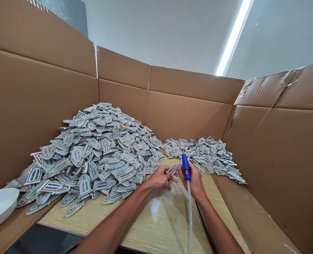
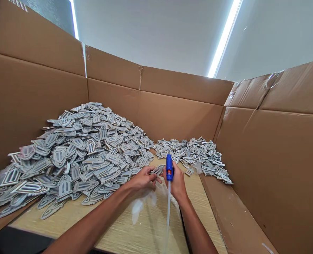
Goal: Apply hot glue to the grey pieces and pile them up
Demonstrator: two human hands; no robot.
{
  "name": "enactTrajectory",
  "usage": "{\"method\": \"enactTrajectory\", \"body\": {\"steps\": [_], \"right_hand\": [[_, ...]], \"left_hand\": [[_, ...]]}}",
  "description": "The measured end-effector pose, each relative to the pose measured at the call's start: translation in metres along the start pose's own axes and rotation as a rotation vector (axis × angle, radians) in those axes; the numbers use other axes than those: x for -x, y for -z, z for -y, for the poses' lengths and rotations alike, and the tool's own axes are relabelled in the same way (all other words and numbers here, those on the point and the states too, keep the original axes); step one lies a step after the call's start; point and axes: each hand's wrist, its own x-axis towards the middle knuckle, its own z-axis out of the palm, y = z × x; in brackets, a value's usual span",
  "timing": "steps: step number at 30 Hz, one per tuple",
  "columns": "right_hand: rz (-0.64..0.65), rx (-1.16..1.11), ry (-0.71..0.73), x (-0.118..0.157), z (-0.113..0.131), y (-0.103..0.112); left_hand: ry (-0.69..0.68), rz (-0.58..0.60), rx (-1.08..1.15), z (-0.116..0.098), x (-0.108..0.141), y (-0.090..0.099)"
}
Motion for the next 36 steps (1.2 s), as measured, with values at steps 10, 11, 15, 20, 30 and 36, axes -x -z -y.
{"method": "enactTrajectory", "body": {"steps": [10,11,15,20,30,36], "right_hand": [[0.033,-0.004,-0.006,0.003,-0.008,-0.003],[0.030,0.003,0.002,0.003,-0.007,-0.004],[0.028,0.000,0.029,0.004,-0.004,-0.006],[0.029,0.002,0.013,0.006,-0.001,-0.007],[-0.036,-0.033,-0.050,0.003,0.000,-0.004],[0.171,-0.387,-0.268,0.002,-0.007,-0.008]], "left_hand": [[-0.045,0.012,0.028,-0.009,0.003,-0.004],[-0.044,0.010,0.025,-0.008,0.002,-0.003],[-0.054,0.006,0.013,-0.002,-0.002,-0.001],[-0.077,0.000,-0.002,0.001,-0.005,-0.002],[-0.009,-0.195,0.182,-0.010,-0.001,-0.008],[0.060,-0.379,0.233,-0.014,0.000,-0.004]]}}
